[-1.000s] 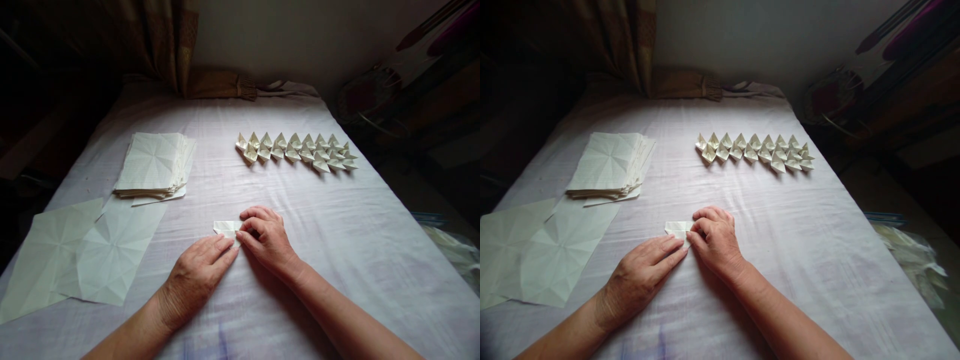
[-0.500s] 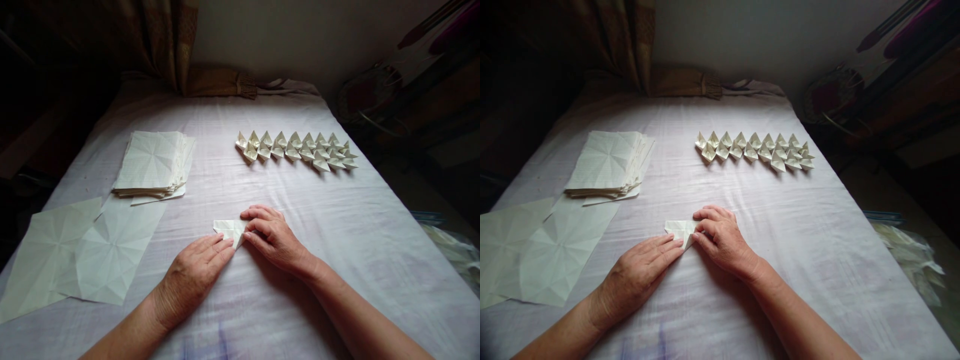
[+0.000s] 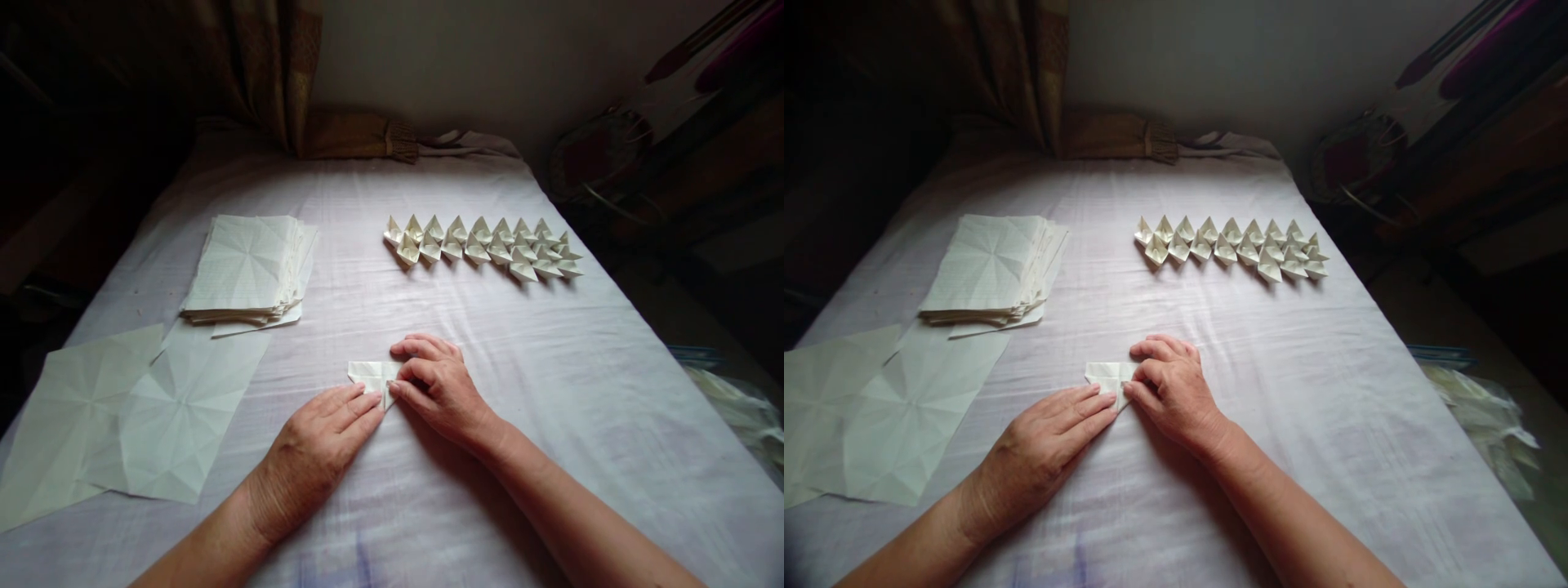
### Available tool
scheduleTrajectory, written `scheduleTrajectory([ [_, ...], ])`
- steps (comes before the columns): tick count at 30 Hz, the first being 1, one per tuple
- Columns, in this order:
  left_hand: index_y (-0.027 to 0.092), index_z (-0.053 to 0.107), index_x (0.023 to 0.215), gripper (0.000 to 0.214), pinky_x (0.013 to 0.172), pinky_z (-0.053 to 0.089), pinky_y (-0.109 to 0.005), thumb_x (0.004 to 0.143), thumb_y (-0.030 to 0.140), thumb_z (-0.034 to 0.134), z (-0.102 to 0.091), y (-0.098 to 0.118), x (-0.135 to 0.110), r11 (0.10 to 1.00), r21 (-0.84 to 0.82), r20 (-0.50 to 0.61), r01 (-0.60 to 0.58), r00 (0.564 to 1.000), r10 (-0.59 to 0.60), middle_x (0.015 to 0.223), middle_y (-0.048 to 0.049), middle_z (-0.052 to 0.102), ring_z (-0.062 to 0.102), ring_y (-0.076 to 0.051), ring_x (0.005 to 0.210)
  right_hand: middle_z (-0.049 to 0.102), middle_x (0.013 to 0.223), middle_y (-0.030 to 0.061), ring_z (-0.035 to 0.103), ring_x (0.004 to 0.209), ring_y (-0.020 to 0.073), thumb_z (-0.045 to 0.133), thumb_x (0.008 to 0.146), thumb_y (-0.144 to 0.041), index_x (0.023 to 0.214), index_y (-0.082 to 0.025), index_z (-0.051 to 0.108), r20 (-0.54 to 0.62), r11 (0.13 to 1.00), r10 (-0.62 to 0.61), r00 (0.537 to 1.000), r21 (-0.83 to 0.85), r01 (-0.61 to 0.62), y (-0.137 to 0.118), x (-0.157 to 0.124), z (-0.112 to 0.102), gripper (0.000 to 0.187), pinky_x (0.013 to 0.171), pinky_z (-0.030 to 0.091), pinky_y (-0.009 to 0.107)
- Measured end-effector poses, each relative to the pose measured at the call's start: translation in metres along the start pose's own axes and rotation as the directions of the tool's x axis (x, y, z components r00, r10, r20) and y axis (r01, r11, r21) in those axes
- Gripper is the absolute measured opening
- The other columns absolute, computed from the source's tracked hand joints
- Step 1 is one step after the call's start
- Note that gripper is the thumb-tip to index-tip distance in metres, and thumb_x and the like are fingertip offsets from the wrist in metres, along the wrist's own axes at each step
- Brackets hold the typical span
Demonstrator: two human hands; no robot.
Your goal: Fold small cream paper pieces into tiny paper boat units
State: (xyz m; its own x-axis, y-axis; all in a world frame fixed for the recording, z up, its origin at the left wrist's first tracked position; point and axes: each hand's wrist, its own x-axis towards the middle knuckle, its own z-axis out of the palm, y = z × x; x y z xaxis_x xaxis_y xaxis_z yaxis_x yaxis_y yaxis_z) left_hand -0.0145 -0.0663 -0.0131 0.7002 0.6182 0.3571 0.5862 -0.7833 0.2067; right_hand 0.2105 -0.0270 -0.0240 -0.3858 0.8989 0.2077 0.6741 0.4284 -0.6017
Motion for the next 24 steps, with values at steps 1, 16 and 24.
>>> scheduleTrajectory([
  [1, 0.015, 0.066, 0.117, 0.034, 0.098, 0.052, -0.037, 0.099, 0.013, 0.037, 0.0003, 0.0001, 0.0000, 1.000, -0.005, -0.005, 0.003, 1.000, -0.003, 0.118, -0.0074, 0.071, 0.063, -0.020, 0.113, 0.070, 0.112, 0.0045, 0.055, 0.118, 0.0273, 0.069, 0.083, -0.025, 0.074, -0.022, 0.066, -0.015, 1.000, 0.019, 1.000, 0.000, -0.019, -0.0017, 0.0004, 0.0017, 0.010, 0.099, 0.035, 0.048],
  [16, 0.017, 0.064, 0.121, 0.034, 0.099, 0.050, -0.036, 0.099, 0.014, 0.039, 0.0023, 0.0051, 0.0027, 0.998, 0.007, -0.007, 0.061, 0.998, -0.061, 0.117, -0.0066, 0.070, 0.062, -0.020, 0.112, 0.072, 0.108, 0.0041, 0.057, 0.116, 0.0273, 0.072, 0.080, -0.027, 0.069, -0.023, 0.065, -0.085, 0.994, 0.103, 0.991, 0.039, -0.100, -0.0070, 0.0008, 0.0094, 0.014, 0.100, 0.034, 0.048],
  [24, 0.017, 0.067, 0.117, 0.034, 0.097, 0.050, -0.035, 0.099, 0.015, 0.038, 0.0041, 0.0066, 0.0040, 0.998, 0.020, -0.032, 0.063, 0.998, -0.062, 0.115, -0.0064, 0.070, 0.061, -0.021, 0.109, 0.072, 0.108, 0.0030, 0.057, 0.115, 0.0272, 0.076, 0.076, -0.023, 0.068, -0.023, 0.064, -0.085, 0.993, 0.108, 0.990, 0.047, -0.104, -0.0067, 0.0015, 0.0106, 0.014, 0.100, 0.033, 0.049],
])
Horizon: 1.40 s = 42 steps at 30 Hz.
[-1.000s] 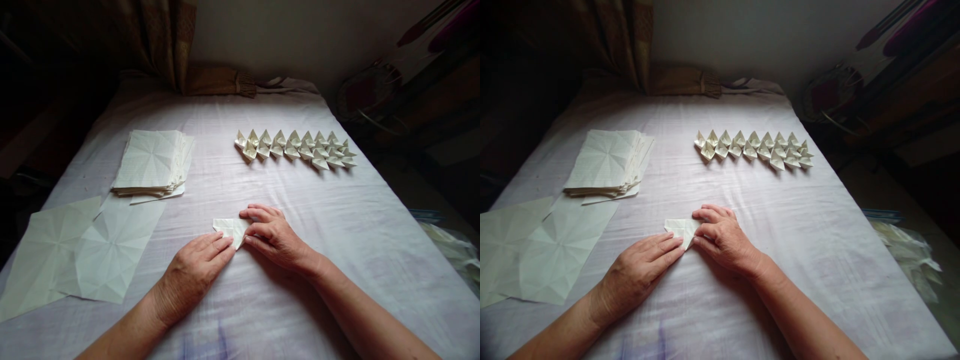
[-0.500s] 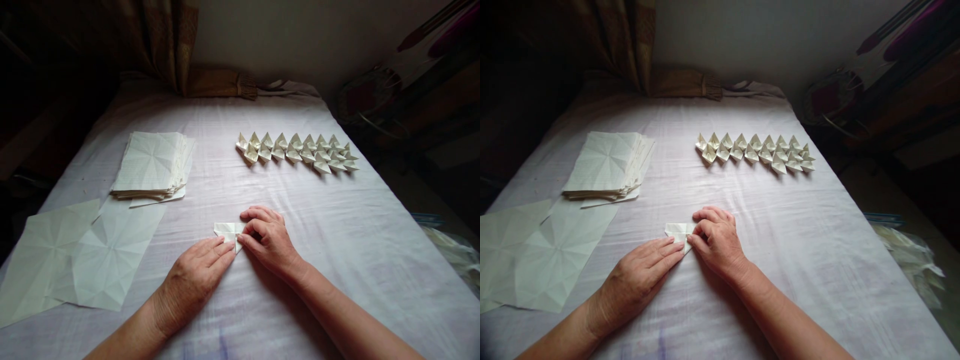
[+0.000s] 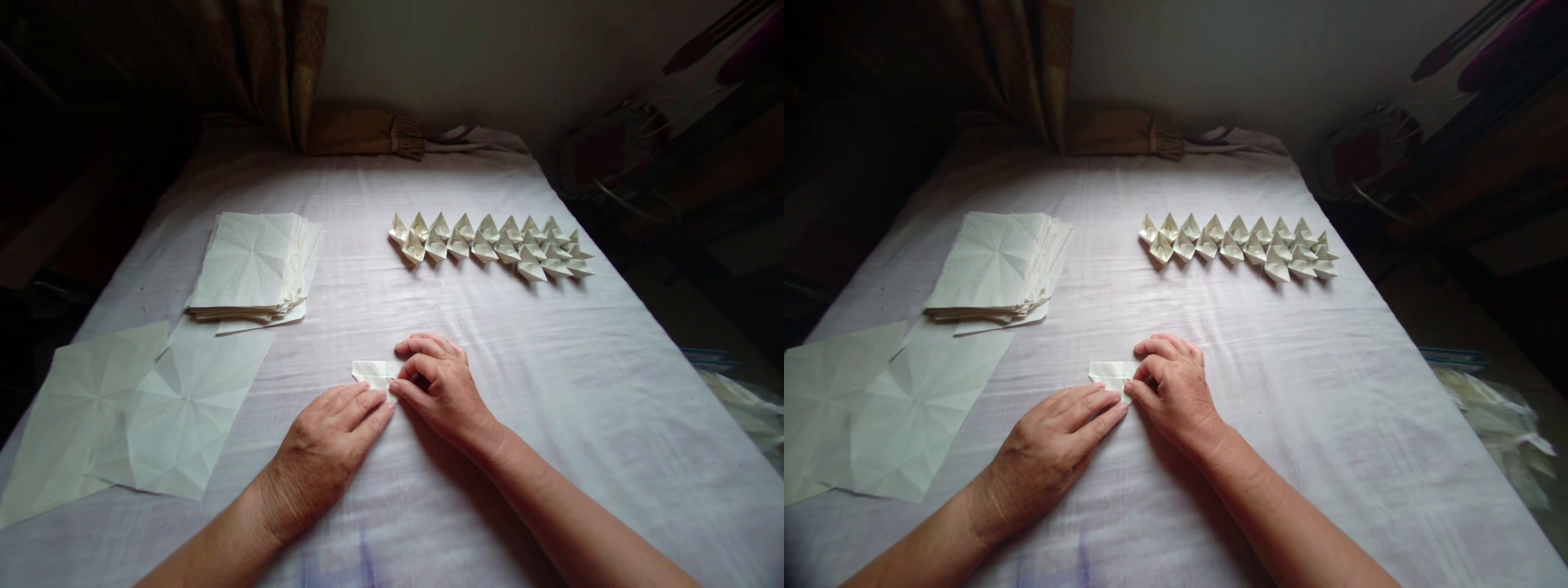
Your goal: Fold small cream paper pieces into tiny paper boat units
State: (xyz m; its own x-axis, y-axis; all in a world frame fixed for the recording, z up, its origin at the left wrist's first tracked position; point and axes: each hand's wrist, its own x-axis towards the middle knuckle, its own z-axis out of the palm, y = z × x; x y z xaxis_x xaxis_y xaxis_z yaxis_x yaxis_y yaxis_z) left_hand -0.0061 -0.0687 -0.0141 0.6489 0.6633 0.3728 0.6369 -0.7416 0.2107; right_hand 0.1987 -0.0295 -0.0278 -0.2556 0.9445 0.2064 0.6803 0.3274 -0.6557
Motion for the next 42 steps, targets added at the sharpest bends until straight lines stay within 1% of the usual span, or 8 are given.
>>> scheduleTrajectory([
  [3, 0.017, 0.067, 0.117, 0.035, 0.096, 0.051, -0.035, 0.099, 0.015, 0.037, 0.000, 0.000, 0.000, 1.000, 0.003, 0.000, 0.000, 1.000, 0.000, 0.117, -0.0072, 0.069, 0.062, -0.020, 0.109, 0.072, 0.106, 0.0026, 0.057, 0.115, 0.0277, 0.077, 0.075, -0.022, 0.067, -0.023, 0.064, 0.008, 1.000, -0.004, 1.000, 0.010, 0.004, 0.001, 0.001, 0.000, 0.015, 0.099, 0.033, 0.050],
  [10, 0.017, 0.066, 0.120, 0.036, 0.096, 0.051, -0.036, 0.099, 0.016, 0.036, 0.000, 0.000, 0.000, 1.000, 0.024, 0.038, -0.019, 0.999, 0.018, 0.124, -0.0076, 0.067, 0.060, -0.021, 0.112, 0.072, 0.105, 0.0037, 0.057, 0.115, 0.0279, 0.074, 0.078, -0.028, 0.066, -0.024, 0.065, 0.026, 1.000, -0.001, 1.000, 0.015, 0.001, 0.001, 0.002, -0.001, 0.016, 0.099, 0.034, 0.050],
  [19, 0.017, 0.067, 0.117, 0.036, 0.097, 0.050, -0.035, 0.100, 0.016, 0.036, 0.000, 0.001, 0.002, 1.000, 0.009, 0.013, -0.007, 1.000, 0.007, 0.121, -0.0062, 0.069, 0.060, -0.020, 0.110, 0.071, 0.107, 0.0036, 0.056, 0.116, 0.0269, 0.074, 0.079, -0.027, 0.068, -0.023, 0.063, 0.036, 1.000, -0.010, 0.999, -0.011, 0.010, 0.000, 0.001, -0.001, 0.016, 0.100, 0.032, 0.047],
  [23, 0.017, 0.067, 0.117, 0.035, 0.097, 0.050, -0.035, 0.100, 0.017, 0.037, -0.001, 0.001, 0.003, 1.000, -0.002, 0.032, 0.001, 0.999, -0.001, 0.120, -0.0065, 0.069, 0.060, -0.020, 0.110, 0.070, 0.109, 0.0050, 0.055, 0.117, 0.0273, 0.071, 0.081, -0.028, 0.081, -0.024, 0.063, 0.040, 0.999, -0.023, 0.999, -0.030, 0.024, 0.001, 0.000, -0.003, 0.009, 0.099, 0.033, 0.046],
  [27, 0.016, 0.066, 0.116, 0.033, 0.097, 0.050, -0.036, 0.099, 0.016, 0.038, -0.002, 0.003, 0.004, 1.000, -0.004, 0.069, 0.005, 0.998, -0.004, 0.119, -0.0077, 0.068, 0.058, -0.021, 0.110, 0.066, 0.118, 0.0089, 0.052, 0.123, 0.0291, 0.069, 0.082, -0.033, 0.094, -0.024, 0.062, 0.067, 0.996, -0.048, 0.997, -0.078, 0.053, -0.001, 0.000, -0.005, 0.017, 0.100, 0.035, 0.047],
  [33, 0.017, 0.065, 0.117, 0.029, 0.097, 0.049, -0.038, 0.096, 0.015, 0.045, -0.002, 0.003, 0.005, 1.000, -0.003, 0.093, 0.001, 0.996, -0.001, 0.122, -0.0089, 0.066, 0.057, -0.023, 0.112, 0.056, 0.136, 0.0132, 0.040, 0.136, 0.0349, 0.074, 0.078, -0.037, 0.100, -0.022, 0.060, 0.098, 0.985, -0.027, 0.995, -0.168, 0.043, 0.005, 0.001, -0.009, 0.031, 0.104, 0.034, 0.053],
  [38, 0.018, 0.065, 0.116, 0.029, 0.094, 0.051, -0.039, 0.094, 0.015, 0.048, 0.000, 0.000, 0.004, 1.000, -0.001, 0.102, -0.005, 0.995, 0.005, 0.124, -0.0086, 0.065, 0.058, -0.023, 0.110, 0.054, 0.139, 0.0124, 0.036, 0.138, 0.0363, 0.073, 0.077, -0.035, 0.100, -0.022, 0.060, 0.060, 0.979, 0.020, 0.998, -0.205, -0.008, 0.021, 0.000, -0.016, 0.029, 0.106, 0.032, 0.056],
  [42, 0.018, 0.066, 0.114, 0.027, 0.094, 0.051, -0.039, 0.094, 0.015, 0.048, 0.000, 0.000, 0.003, 1.000, 0.014, 0.100, -0.022, 0.995, 0.021, 0.125, -0.0095, 0.065, 0.059, -0.023, 0.109, 0.053, 0.140, 0.0126, 0.036, 0.138, 0.0356, 0.070, 0.079, -0.035, 0.101, -0.022, 0.060, 0.044, 0.976, 0.019, 0.999, -0.220, -0.009, 0.023, -0.001, -0.017, 0.027, 0.106, 0.032, 0.056],
])
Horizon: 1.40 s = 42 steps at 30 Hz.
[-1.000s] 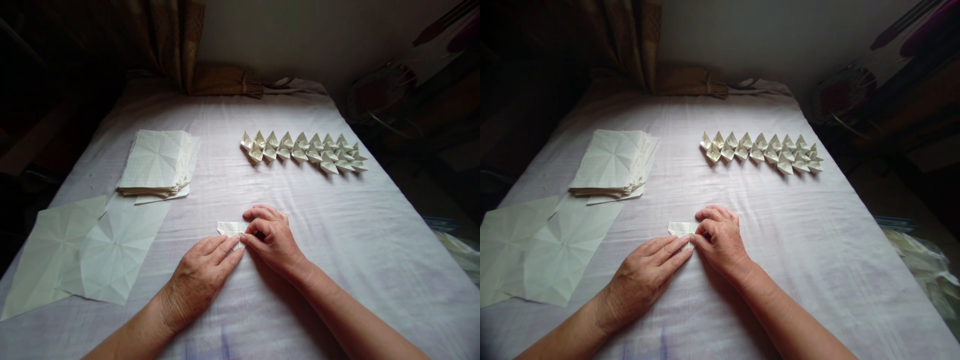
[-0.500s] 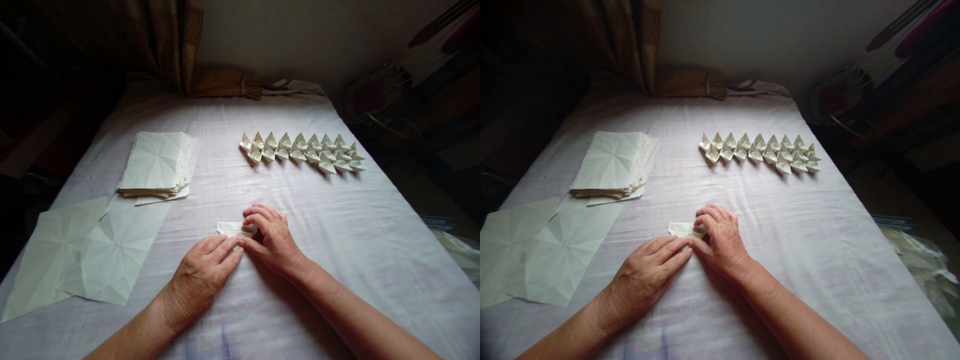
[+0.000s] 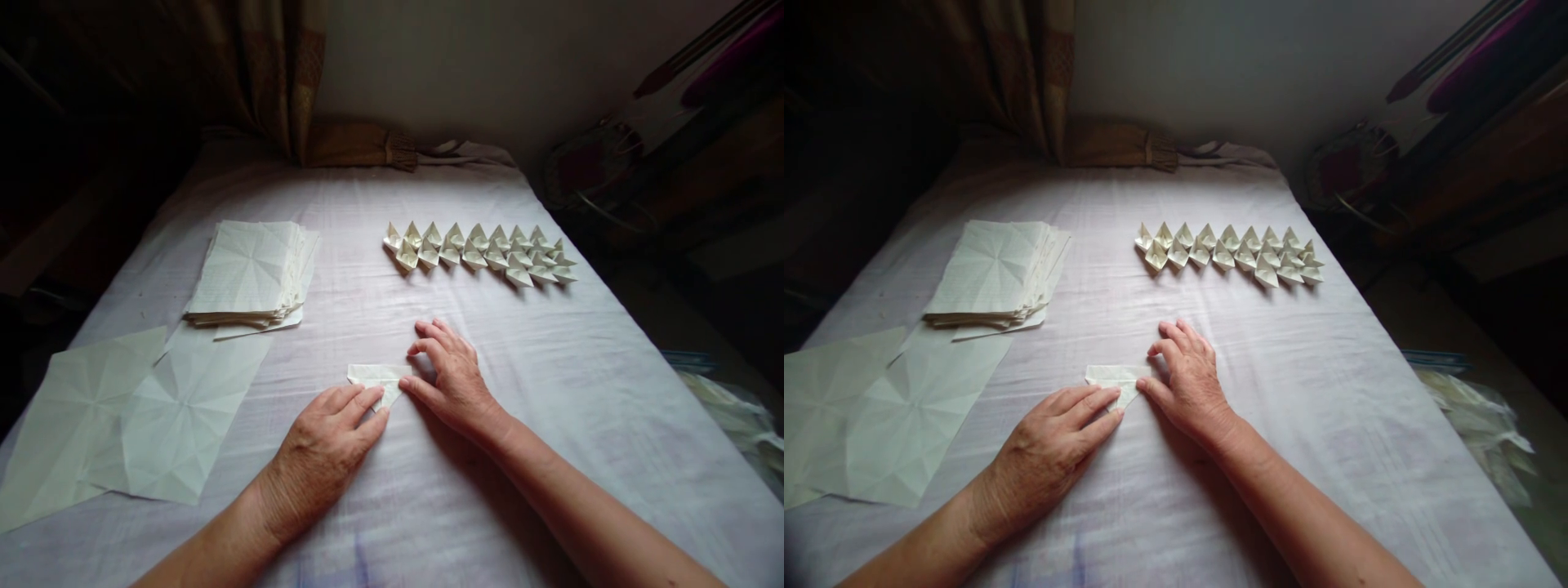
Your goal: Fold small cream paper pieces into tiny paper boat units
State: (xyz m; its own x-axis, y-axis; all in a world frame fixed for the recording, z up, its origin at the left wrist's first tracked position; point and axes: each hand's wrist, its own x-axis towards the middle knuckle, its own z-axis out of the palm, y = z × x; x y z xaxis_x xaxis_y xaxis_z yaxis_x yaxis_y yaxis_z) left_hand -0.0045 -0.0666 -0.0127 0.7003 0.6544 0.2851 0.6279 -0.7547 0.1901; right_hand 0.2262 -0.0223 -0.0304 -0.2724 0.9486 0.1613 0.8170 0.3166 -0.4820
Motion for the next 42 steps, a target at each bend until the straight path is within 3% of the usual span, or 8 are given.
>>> scheduleTrajectory([
  [2, 0.018, 0.066, 0.112, 0.026, 0.094, 0.052, -0.039, 0.094, 0.015, 0.047, -0.001, 0.000, 0.000, 1.000, 0.010, 0.006, -0.009, 1.000, 0.009, 0.126, -0.0094, 0.065, 0.059, -0.024, 0.110, 0.051, 0.141, 0.0137, 0.035, 0.139, 0.0353, 0.070, 0.079, -0.037, 0.104, -0.022, 0.061, 0.002, 1.000, 0.000, 1.000, -0.019, 0.000, -0.005, -0.001, 0.001, 0.030, 0.107, 0.031, 0.056],
  [8, 0.014, 0.065, 0.112, 0.028, 0.096, 0.051, -0.040, 0.097, 0.014, 0.041, -0.003, 0.000, 0.000, 0.998, 0.048, 0.020, -0.048, 0.999, 0.047, 0.126, -0.0114, 0.065, 0.057, -0.024, 0.114, 0.040, 0.149, 0.0199, 0.029, 0.142, 0.0389, 0.076, 0.069, -0.054, 0.121, -0.021, 0.058, 0.051, 0.995, 0.031, 0.998, -0.098, -0.025, -0.023, -0.004, 0.007, 0.065, 0.110, 0.023, 0.061],
  [17, 0.016, 0.066, 0.112, 0.029, 0.095, 0.051, -0.040, 0.096, 0.014, 0.042, -0.004, -0.001, -0.002, 0.998, 0.035, 0.046, -0.053, 0.998, 0.051, 0.129, -0.0103, 0.064, 0.058, -0.024, 0.114, 0.043, 0.148, 0.0161, 0.032, 0.140, 0.0381, 0.074, 0.074, -0.046, 0.122, -0.024, 0.061, 0.037, 0.993, 0.053, 0.998, -0.111, -0.049, 0.004, 0.005, -0.003, 0.055, 0.109, 0.028, 0.060],
  [26, 0.015, 0.064, 0.110, 0.025, 0.095, 0.051, -0.040, 0.093, 0.013, 0.047, -0.003, 0.000, -0.002, 0.997, 0.057, 0.040, -0.056, 0.998, 0.054, 0.128, -0.0112, 0.064, 0.057, -0.025, 0.115, 0.045, 0.148, 0.0156, 0.034, 0.140, 0.0358, 0.068, 0.080, -0.035, 0.128, -0.024, 0.059, 0.004, 0.993, 0.050, 0.999, -0.109, -0.050, 0.001, 0.002, 0.002, 0.050, 0.110, 0.029, 0.060],
  [32, 0.016, 0.065, 0.110, 0.025, 0.095, 0.051, -0.040, 0.093, 0.012, 0.047, -0.001, -0.001, -0.002, 0.997, 0.055, 0.019, -0.062, 0.998, 0.061, 0.127, -0.0105, 0.065, 0.057, -0.025, 0.114, 0.045, 0.148, 0.0148, 0.033, 0.141, 0.0320, 0.053, 0.090, -0.027, 0.131, -0.020, 0.057, -0.004, 0.991, -0.048, 0.999, -0.125, 0.048, -0.004, -0.008, 0.000, 0.042, 0.110, 0.031, 0.057],
  [36, 0.016, 0.065, 0.112, 0.027, 0.096, 0.051, -0.040, 0.095, 0.014, 0.044, 0.001, 0.000, -0.004, 0.998, 0.028, 0.008, -0.047, 0.999, 0.047, 0.123, -0.0099, 0.066, 0.057, -0.024, 0.114, 0.038, 0.154, 0.0098, 0.026, 0.145, 0.0311, 0.050, 0.094, -0.035, 0.137, -0.024, 0.054, 0.163, 0.953, -0.258, 0.952, -0.118, 0.278, -0.025, -0.028, -0.002, 0.044, 0.115, 0.023, 0.057],
  [42, 0.017, 0.066, 0.111, 0.026, 0.094, 0.051, -0.039, 0.095, 0.015, 0.045, -0.002, 0.001, -0.003, 0.998, 0.041, 0.010, -0.040, 0.999, 0.039, 0.126, -0.0089, 0.065, 0.058, -0.024, 0.113, 0.038, 0.153, 0.0121, 0.028, 0.144, 0.0341, 0.052, 0.095, -0.040, 0.138, -0.031, 0.053, 0.219, 0.954, -0.203, 0.954, -0.177, 0.243, -0.020, -0.036, -0.009, 0.045, 0.114, 0.023, 0.059],
])
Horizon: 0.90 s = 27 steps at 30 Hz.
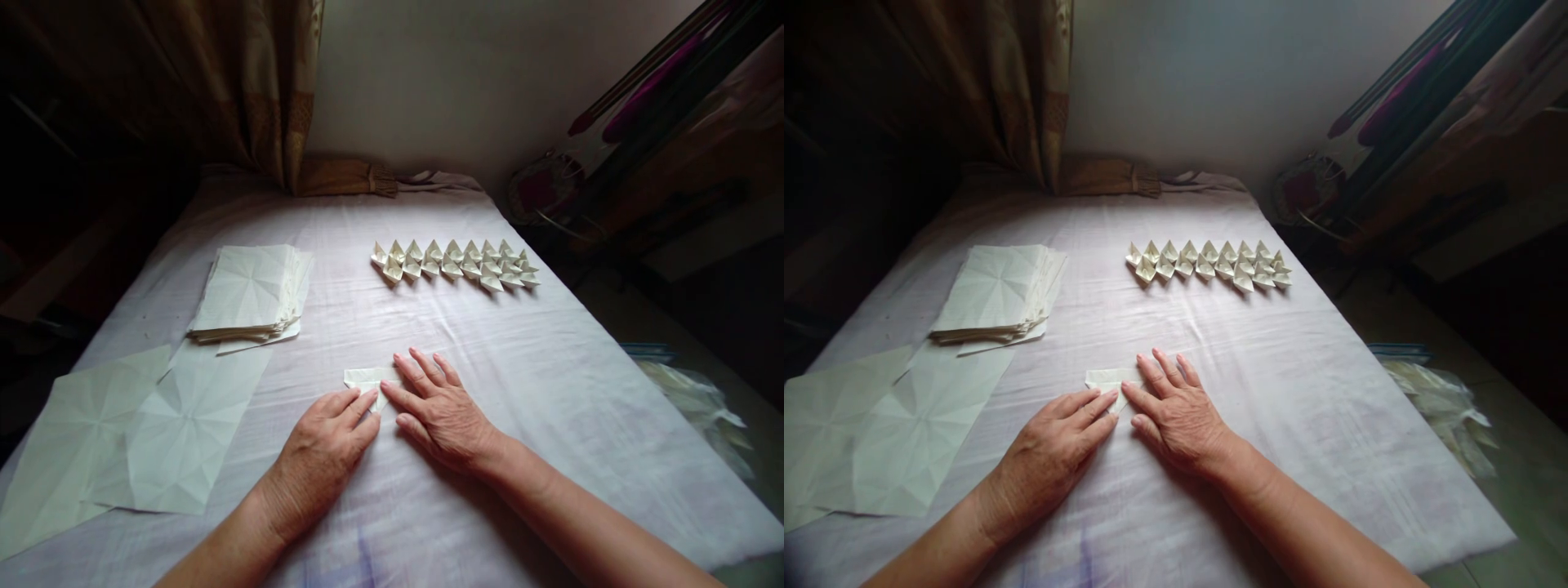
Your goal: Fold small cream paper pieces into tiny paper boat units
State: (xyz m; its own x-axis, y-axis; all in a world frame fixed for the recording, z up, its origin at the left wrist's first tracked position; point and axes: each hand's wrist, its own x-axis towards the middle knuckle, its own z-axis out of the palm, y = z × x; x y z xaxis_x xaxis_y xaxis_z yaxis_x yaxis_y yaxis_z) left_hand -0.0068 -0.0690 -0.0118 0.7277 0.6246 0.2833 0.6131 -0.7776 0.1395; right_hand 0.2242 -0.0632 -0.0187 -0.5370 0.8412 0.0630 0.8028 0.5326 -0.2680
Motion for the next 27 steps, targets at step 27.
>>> scheduleTrajectory([
  [27, 0.019, 0.056, 0.087, 0.013, 0.079, 0.049, -0.034, 0.090, 0.008, 0.050, -0.005, 0.013, 0.032, 0.970, 0.240, 0.059, 0.025, 0.997, -0.040, 0.077, -0.0009, 0.064, 0.062, -0.018, 0.071, 0.060, 0.133, 0.0121, 0.051, 0.126, 0.0329, 0.060, 0.088, -0.025, 0.115, -0.023, 0.067, -0.286, 0.997, 0.009, 0.958, 0.080, 0.014, 0.009, 0.006, 0.010, 0.027, 0.105, 0.039, 0.054],
])
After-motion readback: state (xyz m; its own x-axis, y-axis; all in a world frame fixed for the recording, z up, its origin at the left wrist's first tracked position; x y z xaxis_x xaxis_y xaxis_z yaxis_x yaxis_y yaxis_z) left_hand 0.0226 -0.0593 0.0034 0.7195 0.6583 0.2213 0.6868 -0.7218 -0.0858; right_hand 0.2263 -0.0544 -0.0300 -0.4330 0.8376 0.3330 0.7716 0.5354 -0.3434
